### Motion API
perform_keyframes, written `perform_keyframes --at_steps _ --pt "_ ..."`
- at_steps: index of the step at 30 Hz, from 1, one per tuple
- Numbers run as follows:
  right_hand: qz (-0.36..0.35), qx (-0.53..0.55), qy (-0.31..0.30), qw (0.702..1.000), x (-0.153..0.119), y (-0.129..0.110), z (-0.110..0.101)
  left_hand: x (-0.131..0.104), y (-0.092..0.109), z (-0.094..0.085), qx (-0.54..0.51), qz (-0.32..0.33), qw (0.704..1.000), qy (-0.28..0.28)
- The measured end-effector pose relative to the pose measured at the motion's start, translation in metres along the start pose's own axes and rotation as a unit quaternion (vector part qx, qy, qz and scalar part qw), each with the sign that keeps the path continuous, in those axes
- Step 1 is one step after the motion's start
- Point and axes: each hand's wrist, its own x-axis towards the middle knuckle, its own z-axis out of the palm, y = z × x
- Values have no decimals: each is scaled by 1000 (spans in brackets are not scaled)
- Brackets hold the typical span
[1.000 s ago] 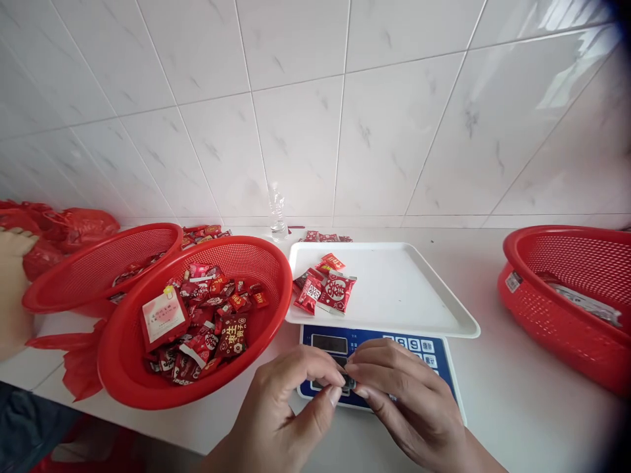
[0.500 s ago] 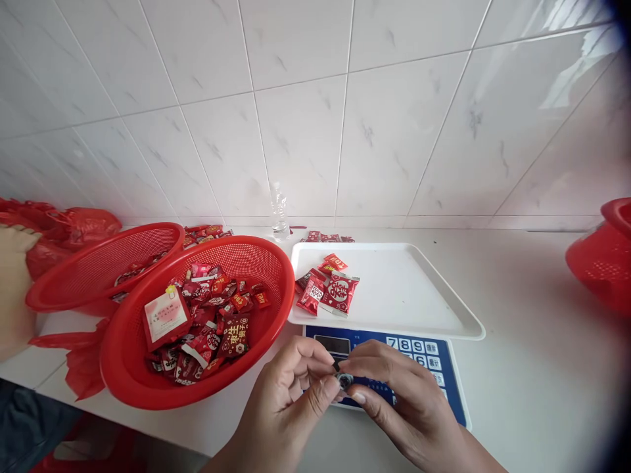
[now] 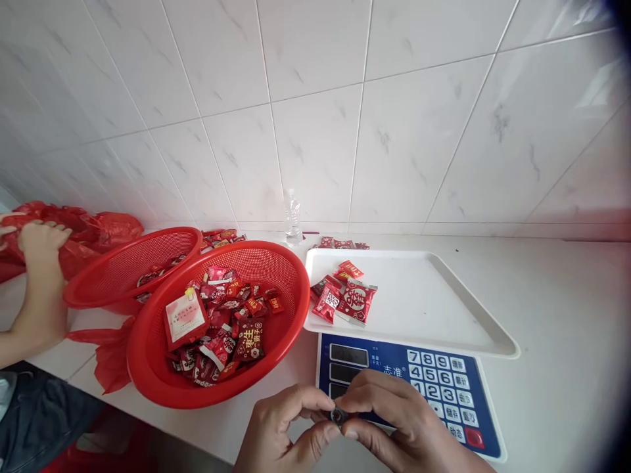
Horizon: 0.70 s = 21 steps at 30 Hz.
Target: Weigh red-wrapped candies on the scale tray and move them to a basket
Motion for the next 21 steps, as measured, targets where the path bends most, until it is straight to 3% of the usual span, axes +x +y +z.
perform_keyframes --at_steps 3,6,13,16,21 --pt "4 -10 -16 1000 1 -2 1 -5 -9 -7 59 22 998 -11" --pt "-10 -20 10 1000 -2 0 -3 -7 -20 -15 116 29 990 -70" --pt "37 -46 260 964 -9 12 -19 -13 -43 -4 278 30 944 -175" --pt "50 -54 303 950 -10 15 -21 -15 -45 5 313 5 937 -156" --pt "49 -75 311 946 -13 20 -20 -10 -41 12 303 -24 945 -125"
